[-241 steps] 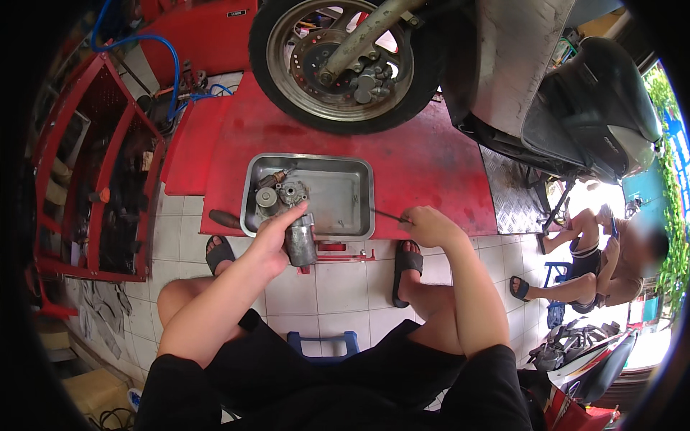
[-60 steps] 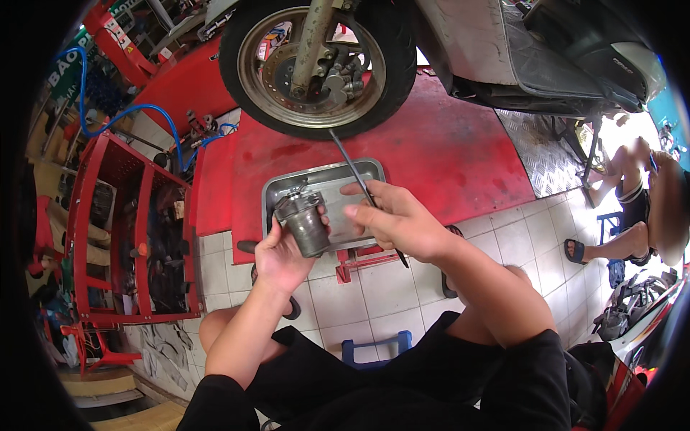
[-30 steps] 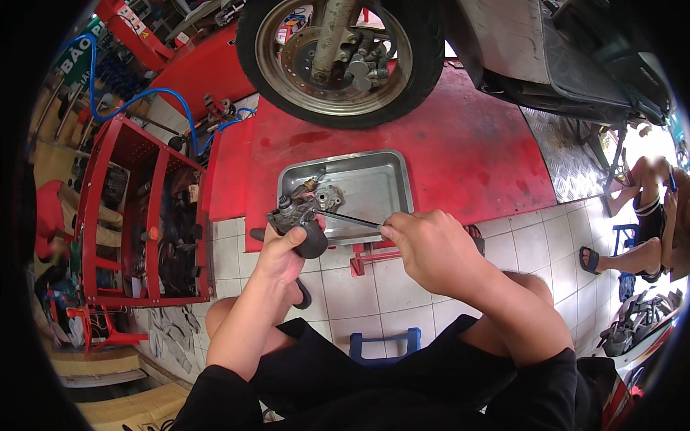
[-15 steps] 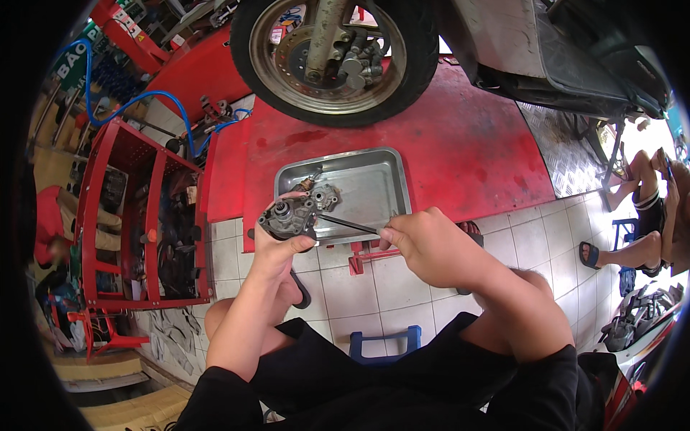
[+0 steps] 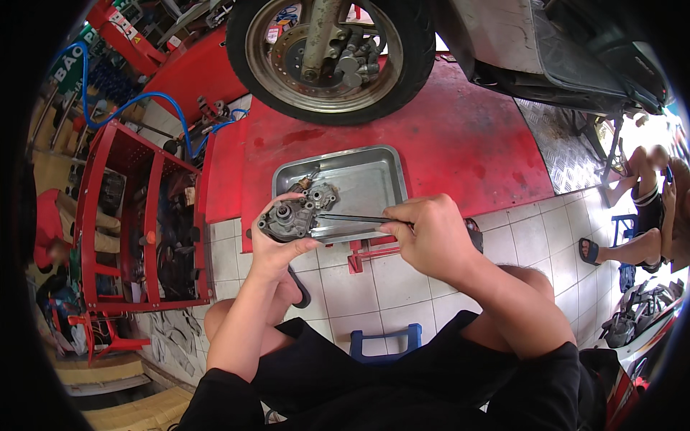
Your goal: The person disassembles a cylindrical scooter part using a screwdriver, removes internal components, and places them in a metal tray. They then reassemble the part by inserting the components back into the housing.
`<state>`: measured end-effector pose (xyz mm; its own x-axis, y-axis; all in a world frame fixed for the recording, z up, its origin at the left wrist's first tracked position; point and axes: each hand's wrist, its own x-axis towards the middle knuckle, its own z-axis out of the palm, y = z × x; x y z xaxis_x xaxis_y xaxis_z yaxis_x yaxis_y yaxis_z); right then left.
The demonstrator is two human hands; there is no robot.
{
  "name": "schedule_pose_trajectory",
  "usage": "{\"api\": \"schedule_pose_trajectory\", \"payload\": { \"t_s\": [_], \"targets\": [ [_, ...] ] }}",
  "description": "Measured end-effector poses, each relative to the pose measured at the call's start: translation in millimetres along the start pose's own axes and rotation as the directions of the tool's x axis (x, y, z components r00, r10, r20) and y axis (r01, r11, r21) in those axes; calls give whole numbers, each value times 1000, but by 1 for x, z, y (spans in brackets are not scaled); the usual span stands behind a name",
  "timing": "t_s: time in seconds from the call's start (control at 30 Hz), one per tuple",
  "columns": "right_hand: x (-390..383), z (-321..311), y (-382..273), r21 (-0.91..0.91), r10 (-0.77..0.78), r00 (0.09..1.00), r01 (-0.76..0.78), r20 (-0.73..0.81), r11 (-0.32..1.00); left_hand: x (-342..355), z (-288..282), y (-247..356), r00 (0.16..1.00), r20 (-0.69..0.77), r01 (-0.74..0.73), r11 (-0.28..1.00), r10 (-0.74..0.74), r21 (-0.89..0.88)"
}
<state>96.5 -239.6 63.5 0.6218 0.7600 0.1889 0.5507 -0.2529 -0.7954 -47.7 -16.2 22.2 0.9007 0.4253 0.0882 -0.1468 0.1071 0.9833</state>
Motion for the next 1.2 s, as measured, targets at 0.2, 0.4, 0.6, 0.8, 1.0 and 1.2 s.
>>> {"api": "schedule_pose_trajectory", "payload": {
  "t_s": [0.2,0.4,0.6,0.8,1.0,1.2],
  "targets": [
    [10,-4,1,-41,29,993,-24,117,999,1,1,-4,999,-32,-24,1000,24,-9],
    [10,1,4,56,116,989,-121,91,991,2,2,-6,1000,-29,9,999,-10,-37],
    [15,0,8,-84,224,947,-210,230,974,2,5,-14,1000,-23,13,999,-14,-50],
    [10,4,7,-58,156,978,-149,136,987,3,7,-15,998,-18,56,995,-58,-79],
    [14,1,2,-46,169,966,-163,198,986,2,7,-16,999,-12,33,998,-33,-61],
    [11,1,6,-51,85,981,-78,172,996,3,5,-17,999,-28,45,997,-47,-58]
  ]
}}
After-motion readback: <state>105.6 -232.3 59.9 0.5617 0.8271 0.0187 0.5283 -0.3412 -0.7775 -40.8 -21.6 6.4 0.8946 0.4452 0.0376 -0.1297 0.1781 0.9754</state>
